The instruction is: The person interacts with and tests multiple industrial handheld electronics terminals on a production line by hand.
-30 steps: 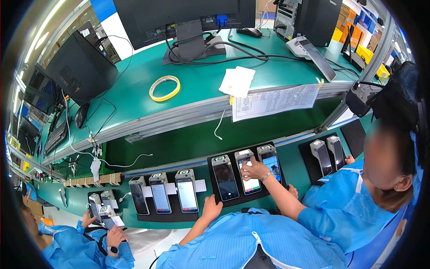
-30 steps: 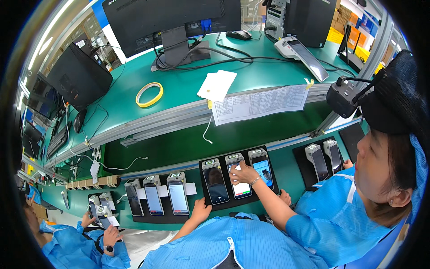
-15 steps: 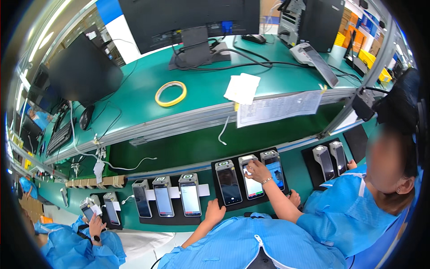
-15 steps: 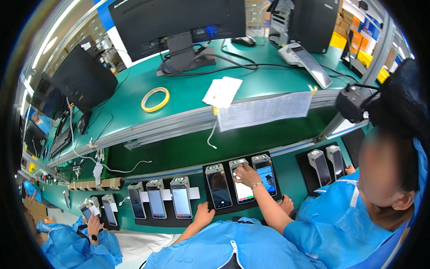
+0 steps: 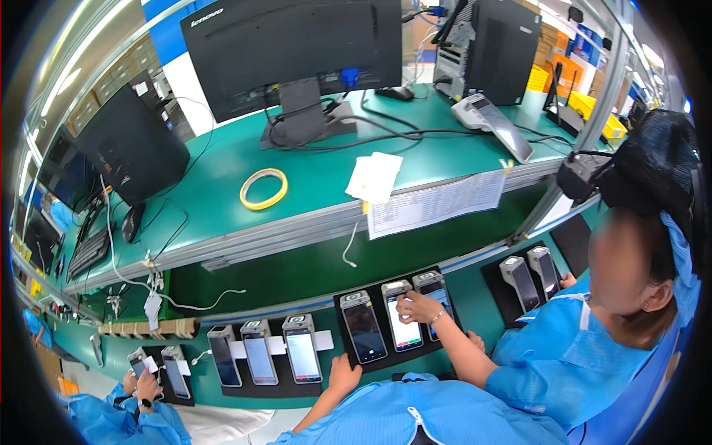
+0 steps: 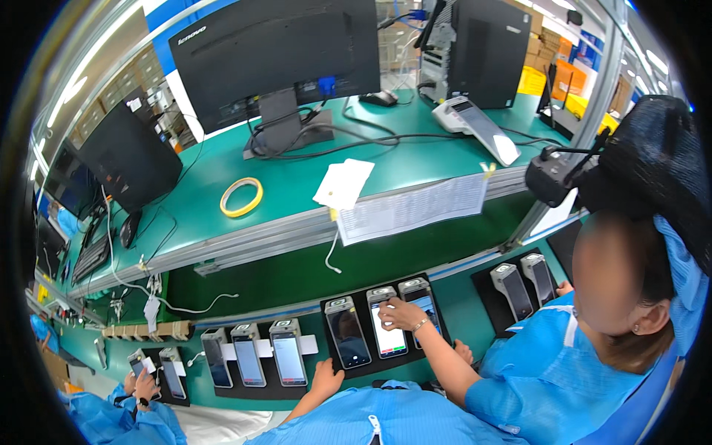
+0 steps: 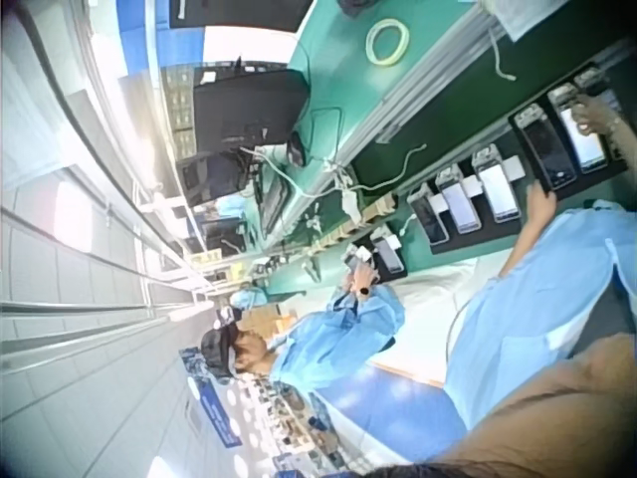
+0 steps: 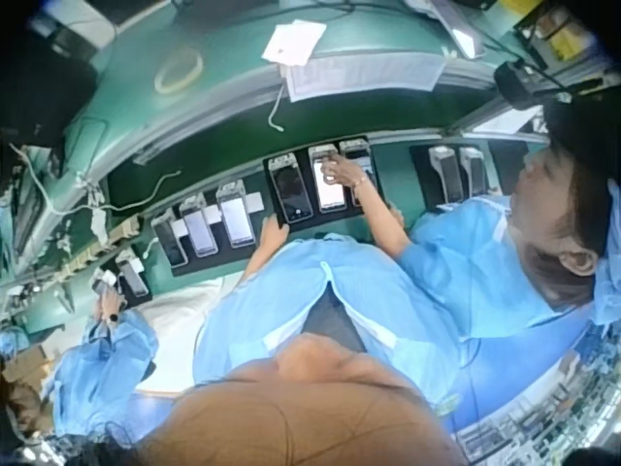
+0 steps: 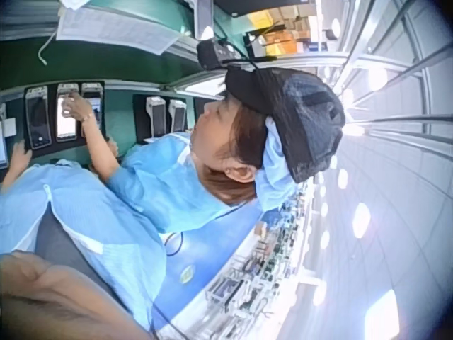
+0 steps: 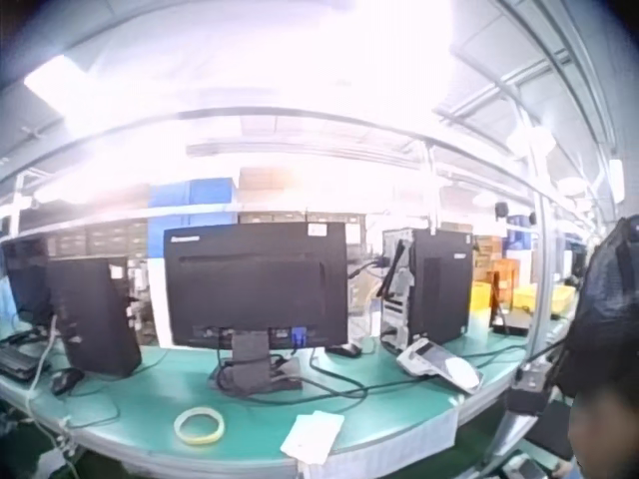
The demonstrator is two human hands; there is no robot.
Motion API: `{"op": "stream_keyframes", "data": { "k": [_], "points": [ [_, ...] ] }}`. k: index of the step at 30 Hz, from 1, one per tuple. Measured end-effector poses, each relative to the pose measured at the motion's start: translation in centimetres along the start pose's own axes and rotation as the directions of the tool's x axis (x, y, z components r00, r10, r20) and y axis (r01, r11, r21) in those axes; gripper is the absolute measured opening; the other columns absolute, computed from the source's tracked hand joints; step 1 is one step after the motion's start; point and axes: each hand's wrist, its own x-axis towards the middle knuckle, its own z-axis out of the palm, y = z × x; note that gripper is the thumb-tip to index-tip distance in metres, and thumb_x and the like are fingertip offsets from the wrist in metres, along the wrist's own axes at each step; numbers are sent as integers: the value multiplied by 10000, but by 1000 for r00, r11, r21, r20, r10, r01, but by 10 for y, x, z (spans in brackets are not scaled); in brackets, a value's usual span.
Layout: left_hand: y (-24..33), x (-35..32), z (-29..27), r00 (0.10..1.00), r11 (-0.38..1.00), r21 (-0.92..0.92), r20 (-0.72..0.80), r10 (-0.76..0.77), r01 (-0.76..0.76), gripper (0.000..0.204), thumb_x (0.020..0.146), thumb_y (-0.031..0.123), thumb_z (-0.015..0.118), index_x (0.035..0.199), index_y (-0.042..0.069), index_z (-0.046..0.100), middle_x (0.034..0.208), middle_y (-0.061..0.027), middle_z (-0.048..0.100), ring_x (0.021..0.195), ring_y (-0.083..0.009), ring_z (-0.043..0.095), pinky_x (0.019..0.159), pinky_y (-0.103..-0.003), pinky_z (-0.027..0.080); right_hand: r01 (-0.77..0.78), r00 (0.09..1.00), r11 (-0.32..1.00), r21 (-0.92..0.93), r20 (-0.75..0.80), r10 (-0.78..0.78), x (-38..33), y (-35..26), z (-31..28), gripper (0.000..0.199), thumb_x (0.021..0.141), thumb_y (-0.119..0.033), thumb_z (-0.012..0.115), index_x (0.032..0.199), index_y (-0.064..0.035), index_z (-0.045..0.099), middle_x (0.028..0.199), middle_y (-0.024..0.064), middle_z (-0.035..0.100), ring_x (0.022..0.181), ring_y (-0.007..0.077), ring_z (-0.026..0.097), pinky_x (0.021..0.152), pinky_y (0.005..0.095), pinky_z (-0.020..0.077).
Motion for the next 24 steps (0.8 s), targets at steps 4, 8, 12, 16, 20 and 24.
{"op": "stream_keyframes", "data": {
  "k": [4,8,12,16,20,24],
  "points": [
    [0,-1,-1,1000,1000,1,2,-11,11,604,792,252,589,1279,-75,446,1232,-297,464,1131,-447,487,977,-445,413,-51,997,995,-85,47,55,-7,-9,-11,135,844,-341,501,928,-260,434,1017,9,467,868,172,503,779,302,430],
    [7,-2,-4,1000,1000,-5,20,-23,24,607,793,249,583,1283,-78,437,1229,-298,462,1129,-455,482,981,-451,407,-87,996,990,-110,-18,86,-14,-15,-13,188,833,-346,514,901,-213,400,976,12,431,806,161,495,769,296,430],
    [5,-2,-2,1000,1000,16,9,-10,10,608,794,250,578,1285,-78,433,1227,-295,460,1124,-456,484,978,-454,410,-62,996,990,-128,-77,52,-15,-16,-20,223,822,-327,521,913,-180,380,970,17,418,825,162,498,828,308,443],
    [4,-2,0,1000,1000,23,10,-9,9,611,794,251,578,1289,-76,431,1226,-294,459,1121,-455,485,974,-454,413,25,998,970,-244,-42,-37,-14,-11,-15,239,820,-333,520,920,-171,375,975,17,413,866,168,508,874,338,449],
    [5,-1,0,1000,999,31,10,-8,8,611,796,252,579,1289,-76,430,1227,-294,459,1122,-453,486,970,-455,416,-108,989,993,-56,-106,101,-11,-12,-4,229,828,-358,508,904,-180,387,973,22,435,855,193,519,869,353,451],
    [2,-1,1,1000,999,36,7,6,-6,607,795,248,583,1287,-75,432,1221,-293,461,1116,-453,487,967,-457,416,-161,986,986,-32,-37,160,-11,-17,9,201,824,-397,489,855,-216,409,956,36,487,763,233,514,855,355,459]
  ]
}}
